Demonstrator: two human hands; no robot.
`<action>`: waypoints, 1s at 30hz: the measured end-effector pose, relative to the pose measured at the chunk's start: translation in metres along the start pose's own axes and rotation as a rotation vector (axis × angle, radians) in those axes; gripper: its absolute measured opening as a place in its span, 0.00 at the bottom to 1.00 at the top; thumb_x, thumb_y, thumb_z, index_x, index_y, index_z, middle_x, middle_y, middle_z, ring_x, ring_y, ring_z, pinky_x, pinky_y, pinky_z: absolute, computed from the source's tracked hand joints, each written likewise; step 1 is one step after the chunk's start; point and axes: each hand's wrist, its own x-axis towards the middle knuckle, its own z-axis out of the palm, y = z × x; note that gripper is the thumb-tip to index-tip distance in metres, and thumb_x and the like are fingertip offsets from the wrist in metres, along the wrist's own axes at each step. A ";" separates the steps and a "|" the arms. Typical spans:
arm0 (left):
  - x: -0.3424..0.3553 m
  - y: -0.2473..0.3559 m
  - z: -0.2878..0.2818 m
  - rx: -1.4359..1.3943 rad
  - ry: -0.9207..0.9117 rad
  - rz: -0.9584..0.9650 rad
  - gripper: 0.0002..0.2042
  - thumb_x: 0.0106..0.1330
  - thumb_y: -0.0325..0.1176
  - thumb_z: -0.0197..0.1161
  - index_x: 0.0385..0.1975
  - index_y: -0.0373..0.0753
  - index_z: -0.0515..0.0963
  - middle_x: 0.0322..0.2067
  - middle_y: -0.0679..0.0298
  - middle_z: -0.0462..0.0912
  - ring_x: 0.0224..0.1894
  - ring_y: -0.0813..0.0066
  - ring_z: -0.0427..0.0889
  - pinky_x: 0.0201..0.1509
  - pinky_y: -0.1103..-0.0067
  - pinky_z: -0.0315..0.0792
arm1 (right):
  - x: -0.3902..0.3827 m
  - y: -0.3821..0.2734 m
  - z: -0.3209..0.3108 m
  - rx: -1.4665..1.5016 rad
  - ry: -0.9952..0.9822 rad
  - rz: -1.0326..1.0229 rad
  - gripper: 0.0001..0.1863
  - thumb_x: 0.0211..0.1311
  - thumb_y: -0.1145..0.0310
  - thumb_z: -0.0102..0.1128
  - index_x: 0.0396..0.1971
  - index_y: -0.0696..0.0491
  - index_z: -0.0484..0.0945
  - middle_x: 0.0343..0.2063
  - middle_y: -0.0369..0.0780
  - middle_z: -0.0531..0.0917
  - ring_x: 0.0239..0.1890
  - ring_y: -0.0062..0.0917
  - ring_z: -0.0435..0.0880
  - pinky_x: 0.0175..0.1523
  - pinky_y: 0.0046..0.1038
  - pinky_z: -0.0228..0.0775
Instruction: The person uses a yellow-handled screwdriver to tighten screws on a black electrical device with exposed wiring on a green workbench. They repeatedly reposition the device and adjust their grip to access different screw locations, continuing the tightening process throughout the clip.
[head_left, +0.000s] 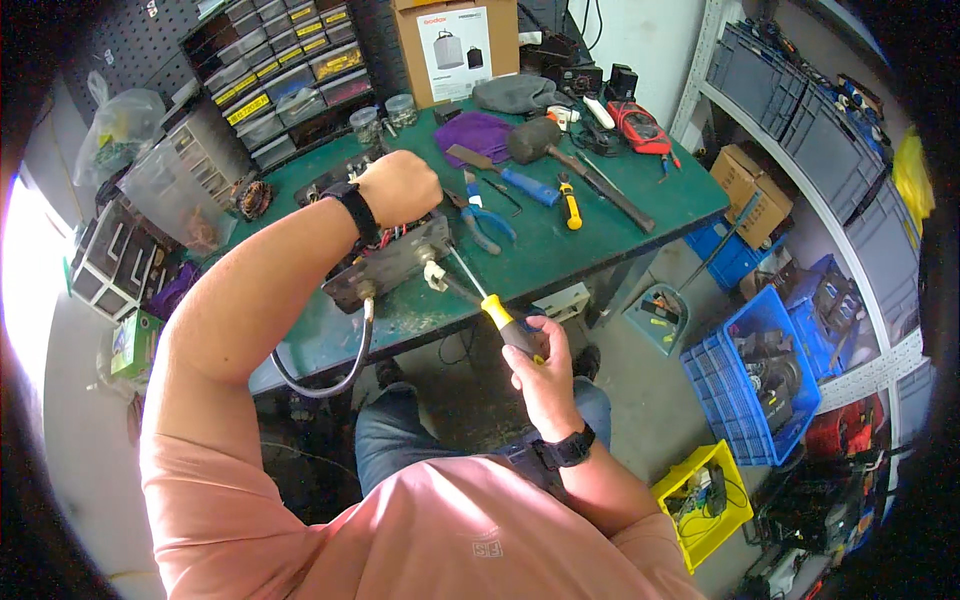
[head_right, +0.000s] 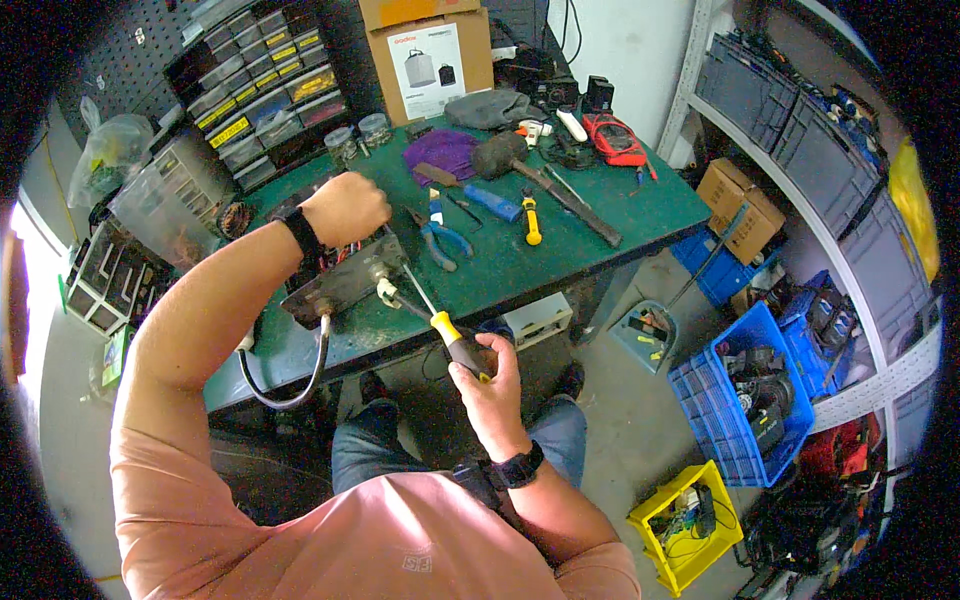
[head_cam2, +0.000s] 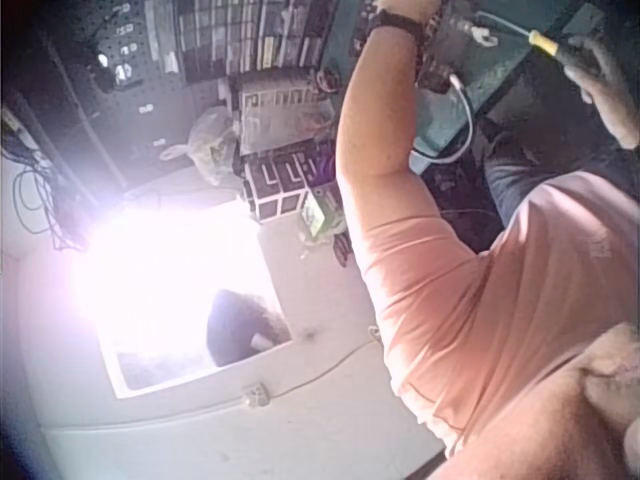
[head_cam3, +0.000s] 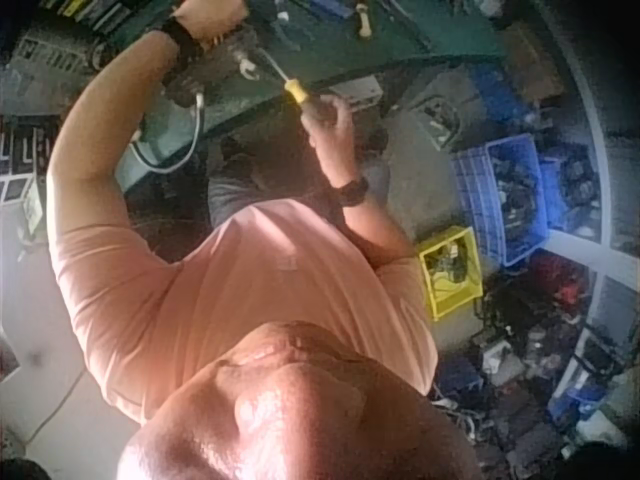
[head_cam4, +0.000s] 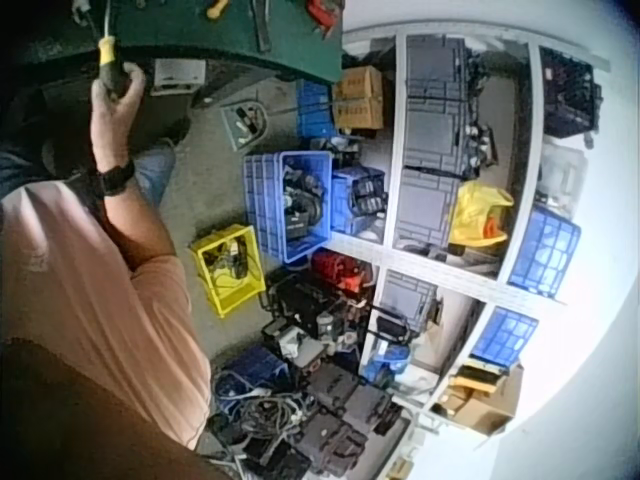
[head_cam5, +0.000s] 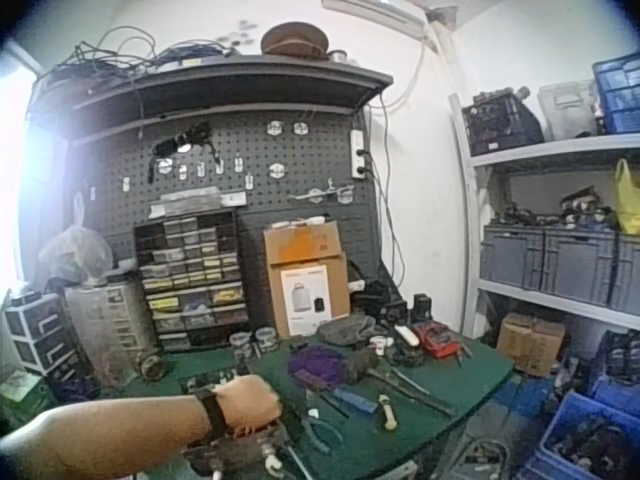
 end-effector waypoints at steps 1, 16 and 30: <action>0.000 0.000 0.001 0.004 0.005 0.000 0.06 0.53 0.31 0.59 0.18 0.43 0.81 0.22 0.61 0.83 0.29 0.62 0.85 0.32 0.69 0.79 | 0.000 -0.001 0.001 0.035 0.013 0.008 0.24 0.59 0.70 0.67 0.51 0.57 0.67 0.26 0.34 0.74 0.17 0.13 0.69 0.18 0.16 0.63; 0.000 -0.002 0.005 -0.020 0.017 0.008 0.06 0.53 0.31 0.58 0.18 0.42 0.81 0.22 0.60 0.83 0.30 0.61 0.85 0.33 0.68 0.78 | 0.010 0.020 -0.013 -0.210 0.019 -0.235 0.23 0.58 0.63 0.68 0.49 0.55 0.70 0.35 0.36 0.76 0.19 0.18 0.73 0.17 0.18 0.60; -0.001 -0.002 -0.001 0.000 0.024 0.010 0.05 0.52 0.31 0.60 0.17 0.42 0.81 0.23 0.61 0.83 0.30 0.62 0.85 0.33 0.69 0.78 | 0.004 0.001 -0.005 0.028 -0.063 0.067 0.16 0.60 0.71 0.64 0.47 0.54 0.73 0.28 0.33 0.75 0.18 0.12 0.69 0.19 0.16 0.62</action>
